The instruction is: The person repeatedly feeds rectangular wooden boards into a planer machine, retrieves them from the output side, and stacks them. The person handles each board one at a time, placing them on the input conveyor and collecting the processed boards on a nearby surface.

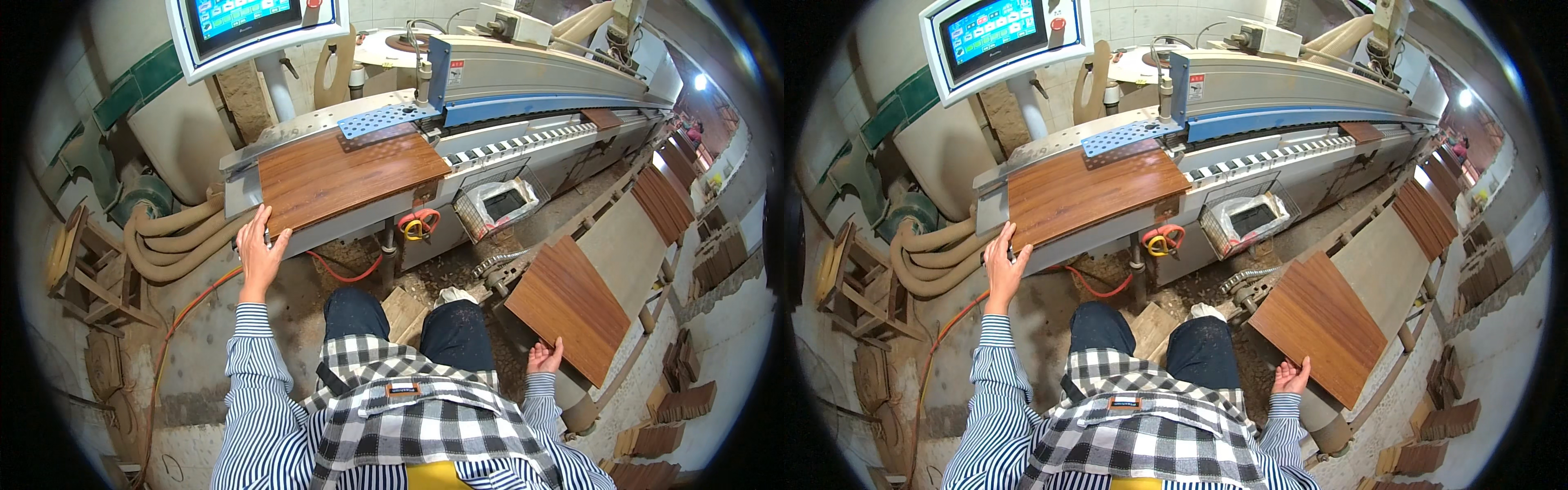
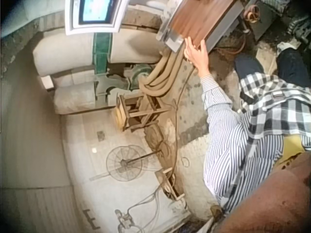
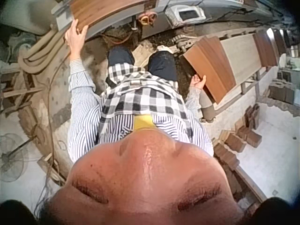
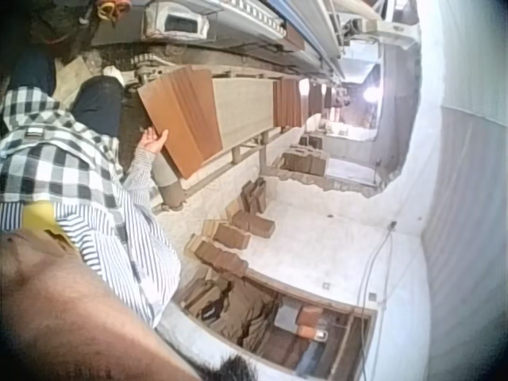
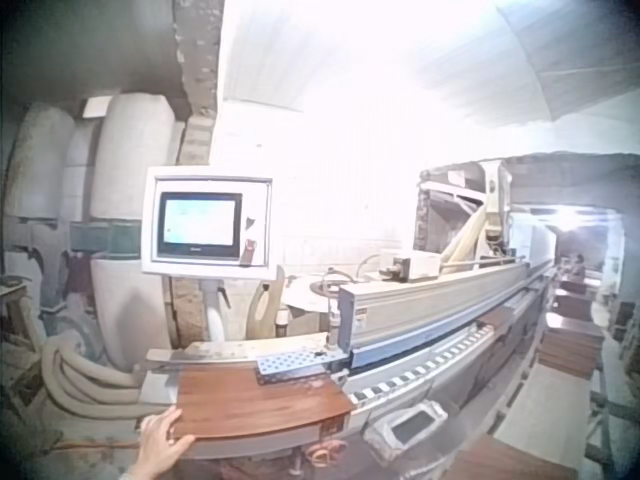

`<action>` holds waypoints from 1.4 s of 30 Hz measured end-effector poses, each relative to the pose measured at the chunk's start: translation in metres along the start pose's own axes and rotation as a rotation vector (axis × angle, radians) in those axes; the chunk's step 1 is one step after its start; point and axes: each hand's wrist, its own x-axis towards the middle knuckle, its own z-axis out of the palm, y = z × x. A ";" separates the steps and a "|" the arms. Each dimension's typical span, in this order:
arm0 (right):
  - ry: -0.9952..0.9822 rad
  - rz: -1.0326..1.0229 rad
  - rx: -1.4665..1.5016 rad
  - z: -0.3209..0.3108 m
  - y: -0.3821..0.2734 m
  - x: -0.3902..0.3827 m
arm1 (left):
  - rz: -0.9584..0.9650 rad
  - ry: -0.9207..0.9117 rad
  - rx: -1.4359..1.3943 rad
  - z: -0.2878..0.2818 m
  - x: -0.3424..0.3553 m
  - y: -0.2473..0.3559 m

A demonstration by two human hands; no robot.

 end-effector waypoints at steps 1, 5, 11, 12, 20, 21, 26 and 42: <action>0.008 -0.001 0.006 0.000 -0.001 -0.001 | 0.000 0.000 -0.002 0.000 0.000 0.000; 0.011 -0.009 0.020 -0.003 -0.003 -0.001 | -0.002 -0.004 -0.012 0.000 0.001 -0.002; 0.003 0.007 0.025 -0.011 -0.004 0.003 | -0.002 -0.004 -0.028 -0.001 0.002 -0.001; 0.000 0.009 0.025 -0.013 -0.004 0.004 | -0.006 -0.009 -0.031 -0.002 0.002 0.000; 0.091 -0.061 0.089 -0.033 -0.017 0.007 | -0.062 -0.128 -0.007 -0.005 0.013 0.020; 0.100 -0.080 0.096 -0.035 -0.019 0.007 | -0.055 -0.137 0.016 -0.001 0.016 0.024; 0.165 -0.123 0.154 -0.049 -0.026 0.015 | -0.009 -0.192 0.043 0.019 0.033 0.057; -0.376 -0.011 0.153 -0.068 -0.039 -0.006 | 0.123 -0.136 -0.280 0.055 0.015 0.091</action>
